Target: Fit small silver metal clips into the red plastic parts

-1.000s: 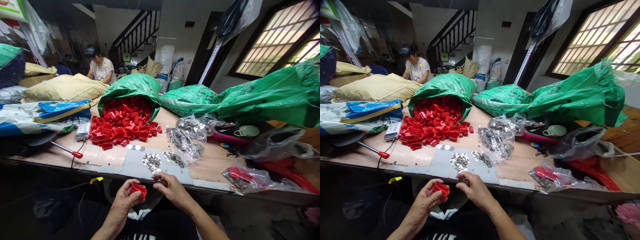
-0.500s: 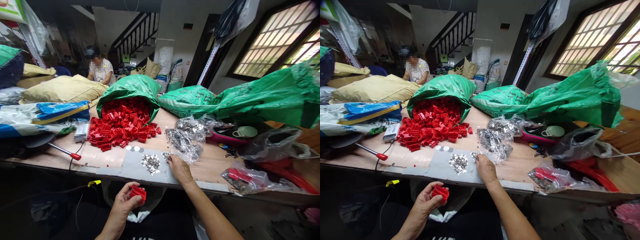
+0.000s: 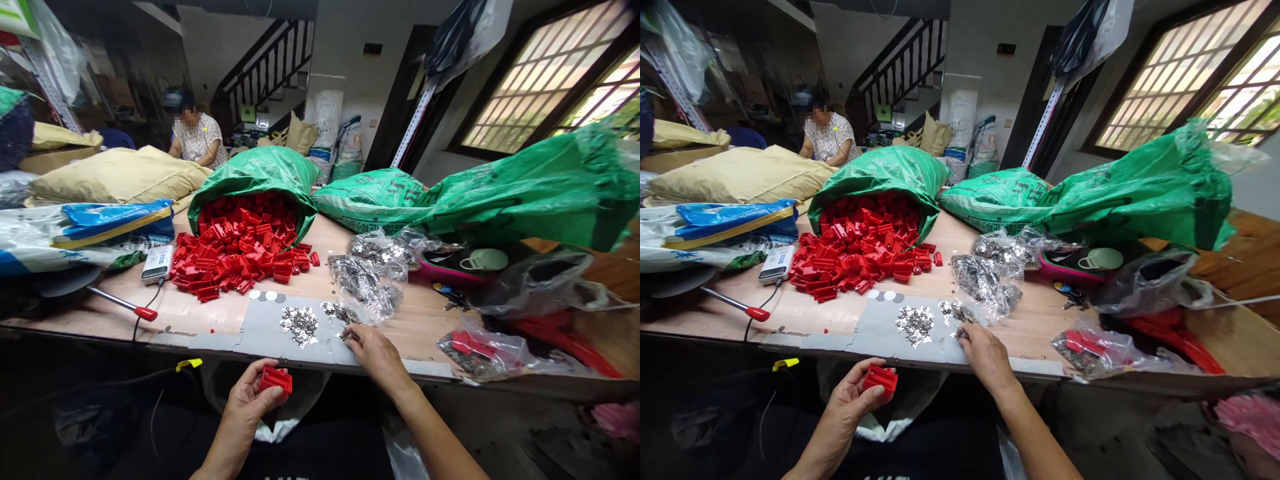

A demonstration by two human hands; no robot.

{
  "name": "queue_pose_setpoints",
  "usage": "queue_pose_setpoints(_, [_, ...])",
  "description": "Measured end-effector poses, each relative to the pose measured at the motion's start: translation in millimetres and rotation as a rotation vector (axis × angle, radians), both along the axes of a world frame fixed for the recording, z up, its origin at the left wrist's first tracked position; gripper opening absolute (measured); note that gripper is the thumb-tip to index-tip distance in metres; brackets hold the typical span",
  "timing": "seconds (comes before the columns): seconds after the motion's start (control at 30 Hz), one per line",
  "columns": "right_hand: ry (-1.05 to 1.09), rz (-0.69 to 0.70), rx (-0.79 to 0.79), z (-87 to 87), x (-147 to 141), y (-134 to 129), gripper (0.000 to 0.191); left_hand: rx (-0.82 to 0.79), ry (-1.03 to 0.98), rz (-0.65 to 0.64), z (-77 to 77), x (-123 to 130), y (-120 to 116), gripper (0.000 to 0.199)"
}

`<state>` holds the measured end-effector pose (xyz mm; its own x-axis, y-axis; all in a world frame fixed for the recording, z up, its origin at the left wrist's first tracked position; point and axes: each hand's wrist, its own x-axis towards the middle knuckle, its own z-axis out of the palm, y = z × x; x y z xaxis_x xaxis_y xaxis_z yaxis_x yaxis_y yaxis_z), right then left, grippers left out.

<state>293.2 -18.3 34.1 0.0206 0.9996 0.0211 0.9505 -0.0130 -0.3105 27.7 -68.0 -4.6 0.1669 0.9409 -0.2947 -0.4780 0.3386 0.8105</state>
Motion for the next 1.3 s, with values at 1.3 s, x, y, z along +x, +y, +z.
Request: queue_pose_setpoints(1.3, [0.751, 0.478, -0.039, 24.2, -73, -28, 0.02, 0.605, 0.59, 0.102, 17.6, 10, -1, 0.033])
